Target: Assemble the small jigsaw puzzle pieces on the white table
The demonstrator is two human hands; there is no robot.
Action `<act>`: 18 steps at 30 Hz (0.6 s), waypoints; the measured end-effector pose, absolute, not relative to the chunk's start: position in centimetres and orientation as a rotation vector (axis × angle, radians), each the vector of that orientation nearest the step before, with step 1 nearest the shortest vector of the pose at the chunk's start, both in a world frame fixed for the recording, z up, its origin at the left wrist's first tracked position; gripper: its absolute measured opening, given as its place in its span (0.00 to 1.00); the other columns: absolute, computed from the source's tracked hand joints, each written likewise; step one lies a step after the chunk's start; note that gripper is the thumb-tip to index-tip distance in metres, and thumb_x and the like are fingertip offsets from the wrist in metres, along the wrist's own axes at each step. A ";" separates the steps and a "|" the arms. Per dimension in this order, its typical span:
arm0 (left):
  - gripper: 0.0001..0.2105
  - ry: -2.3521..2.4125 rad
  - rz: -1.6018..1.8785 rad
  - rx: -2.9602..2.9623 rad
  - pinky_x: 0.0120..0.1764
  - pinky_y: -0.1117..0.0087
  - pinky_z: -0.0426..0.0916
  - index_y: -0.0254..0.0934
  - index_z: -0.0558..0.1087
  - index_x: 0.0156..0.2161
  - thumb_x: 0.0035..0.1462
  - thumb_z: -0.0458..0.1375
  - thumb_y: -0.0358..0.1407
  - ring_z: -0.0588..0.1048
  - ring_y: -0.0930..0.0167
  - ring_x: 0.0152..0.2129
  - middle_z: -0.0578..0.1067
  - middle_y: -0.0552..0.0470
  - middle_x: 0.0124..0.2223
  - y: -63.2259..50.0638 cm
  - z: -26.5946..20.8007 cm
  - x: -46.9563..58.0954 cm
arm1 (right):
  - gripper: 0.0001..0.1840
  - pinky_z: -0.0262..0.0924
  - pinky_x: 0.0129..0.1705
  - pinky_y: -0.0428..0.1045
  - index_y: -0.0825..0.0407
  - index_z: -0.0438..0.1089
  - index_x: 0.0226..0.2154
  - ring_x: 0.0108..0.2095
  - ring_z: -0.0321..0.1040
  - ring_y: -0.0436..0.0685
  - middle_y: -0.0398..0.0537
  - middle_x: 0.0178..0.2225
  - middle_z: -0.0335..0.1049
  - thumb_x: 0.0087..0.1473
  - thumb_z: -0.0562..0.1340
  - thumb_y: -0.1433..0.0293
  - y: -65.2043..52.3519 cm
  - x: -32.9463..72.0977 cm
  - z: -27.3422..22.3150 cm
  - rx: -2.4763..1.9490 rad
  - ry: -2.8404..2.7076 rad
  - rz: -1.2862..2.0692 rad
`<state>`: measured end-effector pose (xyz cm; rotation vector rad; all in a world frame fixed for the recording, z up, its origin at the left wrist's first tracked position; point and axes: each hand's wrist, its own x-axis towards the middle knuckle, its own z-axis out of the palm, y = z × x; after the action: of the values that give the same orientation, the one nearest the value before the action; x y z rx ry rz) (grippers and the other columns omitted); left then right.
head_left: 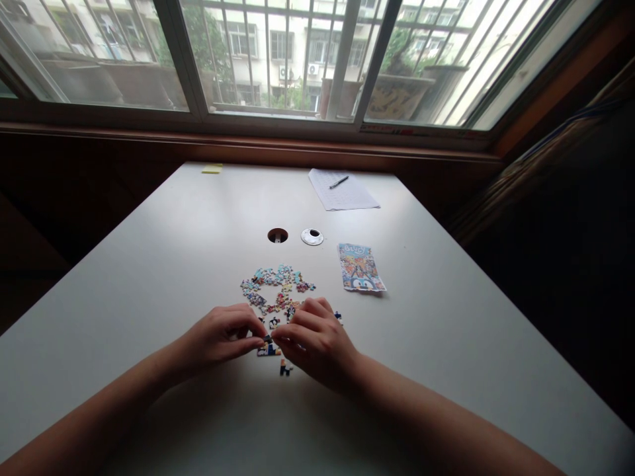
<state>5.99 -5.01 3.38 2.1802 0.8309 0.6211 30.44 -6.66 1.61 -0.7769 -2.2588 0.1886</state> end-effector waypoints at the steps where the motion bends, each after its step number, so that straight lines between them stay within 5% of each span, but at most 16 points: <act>1: 0.05 0.847 0.618 2.160 0.28 0.77 0.62 0.38 0.77 0.39 0.63 0.60 0.36 0.69 0.76 0.25 0.74 0.54 0.31 -5.1 3.4 6.0 | 0.03 0.49 0.40 0.53 0.48 0.74 0.36 0.33 0.57 0.55 0.43 0.25 0.68 0.62 0.63 0.69 -6.6 30.4 1.6 -0.779 -2.257 0.187; 7: 0.09 0.819 0.633 2.094 0.30 0.76 0.64 0.39 0.76 0.47 0.65 0.56 0.34 0.69 0.76 0.26 0.74 0.53 0.33 -5.1 3.0 5.8 | 0.02 0.50 0.40 0.52 0.49 0.74 0.37 0.32 0.59 0.55 0.43 0.26 0.70 0.61 0.64 0.70 -6.7 30.3 1.9 -0.797 -2.193 0.177; 18: 0.08 0.948 0.708 1.719 0.37 0.72 0.69 0.36 0.71 0.42 0.63 0.60 0.38 0.72 0.72 0.34 0.73 0.50 0.37 -5.0 2.1 5.1 | 0.04 0.49 0.39 0.52 0.49 0.73 0.33 0.31 0.58 0.53 0.42 0.25 0.69 0.60 0.63 0.72 -6.9 30.3 1.9 -0.817 -2.149 0.174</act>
<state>5.05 -5.05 2.09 1.7193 0.9477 0.7080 30.27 -6.86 1.95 -0.8173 -2.1492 0.1744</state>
